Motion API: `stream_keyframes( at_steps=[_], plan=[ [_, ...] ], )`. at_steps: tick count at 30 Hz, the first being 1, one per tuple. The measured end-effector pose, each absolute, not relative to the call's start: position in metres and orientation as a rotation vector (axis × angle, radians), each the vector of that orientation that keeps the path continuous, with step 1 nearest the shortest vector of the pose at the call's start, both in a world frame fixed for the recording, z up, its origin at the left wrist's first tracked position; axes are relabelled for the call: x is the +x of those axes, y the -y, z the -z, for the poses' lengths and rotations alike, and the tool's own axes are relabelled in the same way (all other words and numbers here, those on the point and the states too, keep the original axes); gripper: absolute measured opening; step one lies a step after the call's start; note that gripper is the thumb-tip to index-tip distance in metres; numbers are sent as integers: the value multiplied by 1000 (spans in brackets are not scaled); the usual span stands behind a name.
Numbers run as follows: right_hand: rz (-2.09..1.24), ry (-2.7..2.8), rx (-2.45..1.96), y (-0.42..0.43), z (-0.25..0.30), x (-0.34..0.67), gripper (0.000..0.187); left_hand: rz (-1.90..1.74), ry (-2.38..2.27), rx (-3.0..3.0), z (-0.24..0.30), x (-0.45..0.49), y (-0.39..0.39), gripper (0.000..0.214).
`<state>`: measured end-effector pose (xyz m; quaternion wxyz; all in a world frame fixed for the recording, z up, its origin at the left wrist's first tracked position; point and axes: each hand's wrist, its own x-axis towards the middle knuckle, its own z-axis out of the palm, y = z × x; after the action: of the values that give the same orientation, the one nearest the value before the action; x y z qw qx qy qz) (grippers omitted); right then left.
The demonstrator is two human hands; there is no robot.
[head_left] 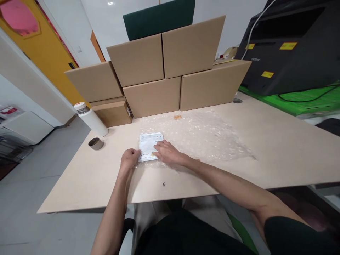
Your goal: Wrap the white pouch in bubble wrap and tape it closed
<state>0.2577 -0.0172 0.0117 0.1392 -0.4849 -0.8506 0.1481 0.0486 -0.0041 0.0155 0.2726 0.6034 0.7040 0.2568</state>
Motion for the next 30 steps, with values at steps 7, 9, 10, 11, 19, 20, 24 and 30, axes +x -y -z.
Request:
stream_keyframes(
  at_steps=[7,9,10,11,19,20,24,30],
  plan=[
    [-912,1930,-1168,27,-15,289,34,-1109,-1228,1631,-49,103,24,35],
    [-1151,1629,-1126,27,-10,303,34,-1115,-1085,1721,-50,131,25,34],
    [-1258,1475,-1107,27,-6,310,33,-1091,-1052,1798,-49,145,24,35],
    [-1343,1325,-1089,28,-3,318,31,-1054,-1031,1888,-46,158,22,37],
    [-1212,977,-1295,48,12,392,27,-402,-1282,2442,-14,213,24,46],
    [-1064,1057,-1384,49,11,398,29,-367,-1291,2487,-12,215,25,46],
    [-534,1532,-1600,42,3,399,41,-336,-1244,2541,-6,215,25,43],
    [-318,2094,-1793,35,-9,370,31,-904,-1515,1872,-12,183,9,55]
  ],
)
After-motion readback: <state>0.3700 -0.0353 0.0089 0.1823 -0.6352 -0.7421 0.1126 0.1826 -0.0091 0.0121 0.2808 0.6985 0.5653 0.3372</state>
